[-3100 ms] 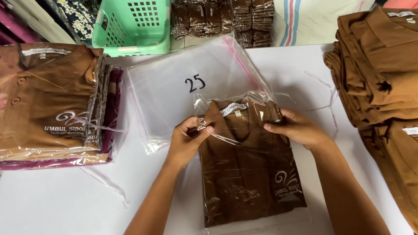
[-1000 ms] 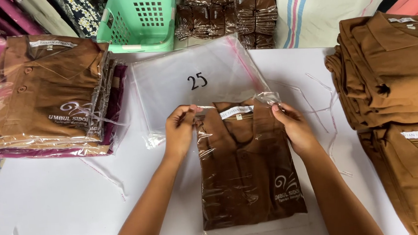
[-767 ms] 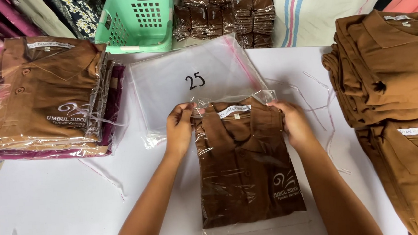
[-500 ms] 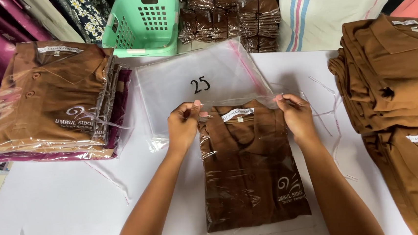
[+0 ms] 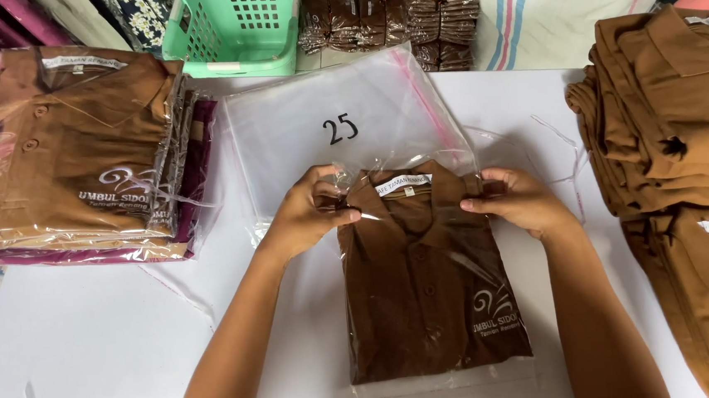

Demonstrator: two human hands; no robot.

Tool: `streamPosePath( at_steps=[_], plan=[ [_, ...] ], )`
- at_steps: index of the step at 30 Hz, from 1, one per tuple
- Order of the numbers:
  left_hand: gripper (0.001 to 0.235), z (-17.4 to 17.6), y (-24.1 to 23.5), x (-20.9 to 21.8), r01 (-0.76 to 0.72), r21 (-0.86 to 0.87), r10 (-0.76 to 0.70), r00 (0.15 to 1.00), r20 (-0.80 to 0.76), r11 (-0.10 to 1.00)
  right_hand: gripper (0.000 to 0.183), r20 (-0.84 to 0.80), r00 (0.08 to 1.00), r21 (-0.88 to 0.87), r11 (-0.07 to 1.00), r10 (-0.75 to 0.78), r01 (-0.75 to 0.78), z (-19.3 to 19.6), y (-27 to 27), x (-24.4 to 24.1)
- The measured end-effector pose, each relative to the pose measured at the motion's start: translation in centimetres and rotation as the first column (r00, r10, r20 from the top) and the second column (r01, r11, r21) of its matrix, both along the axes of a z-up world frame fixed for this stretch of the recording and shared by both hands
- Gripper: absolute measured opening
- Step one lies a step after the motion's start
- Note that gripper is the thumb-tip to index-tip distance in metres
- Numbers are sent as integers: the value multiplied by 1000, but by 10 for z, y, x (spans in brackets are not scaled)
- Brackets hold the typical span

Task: Folding brown shirts and inserting them into clear plastic bags for packaging.

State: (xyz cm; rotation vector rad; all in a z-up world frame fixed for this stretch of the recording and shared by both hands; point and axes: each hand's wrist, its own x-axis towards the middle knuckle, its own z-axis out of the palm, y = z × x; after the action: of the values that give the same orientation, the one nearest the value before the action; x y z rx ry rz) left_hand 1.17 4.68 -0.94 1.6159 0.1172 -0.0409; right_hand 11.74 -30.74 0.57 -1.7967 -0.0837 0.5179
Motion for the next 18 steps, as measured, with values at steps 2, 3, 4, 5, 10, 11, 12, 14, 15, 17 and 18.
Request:
streamPosePath(
  at_steps=[2,3,4,5,10,11,12,14,15,17,18],
  plan=[
    [90,-2,-3,0,-18,10,18,1000,9,1000,49,8,1000,27,1000,-5,5,-1,0,0],
    [88,-2,-5,-1,-37,23,36,999,20,999,43,18,1000,57,998,-9,8,-1,1,0],
    [88,-10,-5,2,-36,24,36,999,21,999,43,18,1000,58,998,-10,9,-6,-1,2],
    [85,-17,-5,4,-71,-12,72,997,41,997,38,19,1000,88,996,-20,18,-10,-3,3],
    [69,-28,-11,1,-185,-97,196,974,117,978,35,-8,999,157,987,-42,42,-18,-1,4],
    [59,-26,-9,-1,-198,-47,202,972,122,979,41,57,997,70,996,-51,46,-25,-5,7],
    [49,-23,-8,0,-207,2,205,970,131,978,47,126,990,-16,998,-56,59,-31,-10,11],
    [48,-12,-8,-3,-213,-21,214,971,109,977,51,218,975,-184,979,-45,87,3,0,-4],
    [47,-6,-7,-4,-221,-45,224,971,84,974,56,303,953,-344,931,-16,125,20,6,-12],
    [52,1,-8,-11,-224,-20,225,973,56,974,49,425,905,-345,926,10,152,43,16,-29],
    [58,4,-8,-15,-227,6,227,974,23,974,42,535,844,-343,923,39,174,53,22,-38]
  ],
)
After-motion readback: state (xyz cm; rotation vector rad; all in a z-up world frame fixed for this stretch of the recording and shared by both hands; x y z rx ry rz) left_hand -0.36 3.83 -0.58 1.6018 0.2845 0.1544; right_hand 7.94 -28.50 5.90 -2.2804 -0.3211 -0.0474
